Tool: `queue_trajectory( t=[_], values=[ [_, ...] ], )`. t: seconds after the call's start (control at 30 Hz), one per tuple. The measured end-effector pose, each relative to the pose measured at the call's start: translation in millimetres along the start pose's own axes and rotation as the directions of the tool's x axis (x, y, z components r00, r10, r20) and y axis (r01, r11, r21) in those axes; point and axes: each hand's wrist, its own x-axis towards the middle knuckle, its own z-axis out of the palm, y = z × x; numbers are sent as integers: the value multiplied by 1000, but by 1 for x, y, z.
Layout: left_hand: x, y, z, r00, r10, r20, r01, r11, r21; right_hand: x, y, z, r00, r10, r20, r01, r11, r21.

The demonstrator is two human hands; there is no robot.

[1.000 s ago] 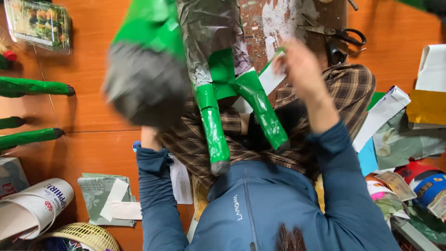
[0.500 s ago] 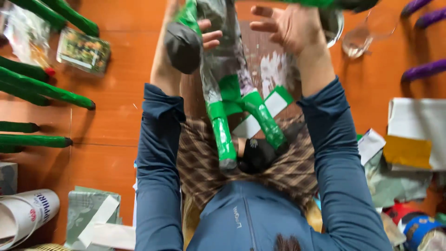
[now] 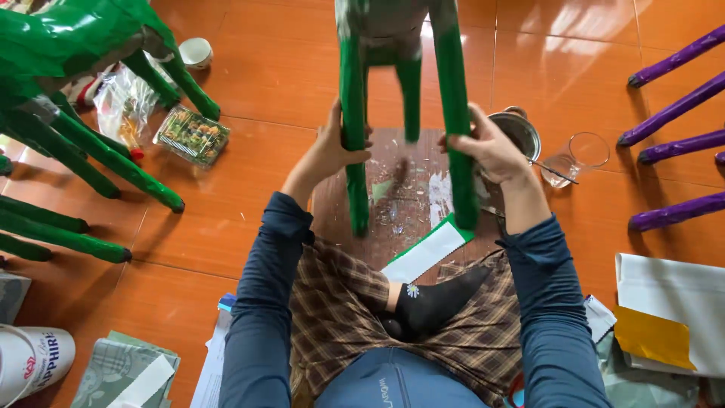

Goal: Decorating a horse-shaped figure by applying green paper strips and cutting them with scissors

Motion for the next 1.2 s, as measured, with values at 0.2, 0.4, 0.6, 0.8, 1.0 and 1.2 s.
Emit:
queue_trajectory(
  t=[0.2,0.4,0.6,0.8,1.0,1.2],
  values=[
    [-7,-62,23,980,-90,-176,138,951,279,-7,68,8,983,-20,-184,-17,980,-198],
    [-32,-81,63,970,-147,-192,188,957,219,-12,171,-7,949,-54,-312,-39,958,-283],
    [-13,-84,58,972,-125,-200,174,954,246,-12,140,11,894,-87,-439,-78,936,-344],
    [-20,-71,67,965,-199,-173,241,932,270,-10,150,5,856,132,-501,-377,821,-428],
    [-15,-74,67,944,-294,-152,324,916,238,-20,136,20,899,-180,-399,-73,837,-543],
    [-18,-95,76,945,-250,-210,289,940,183,-45,195,48,757,-456,-468,-64,660,-748]
  ],
)
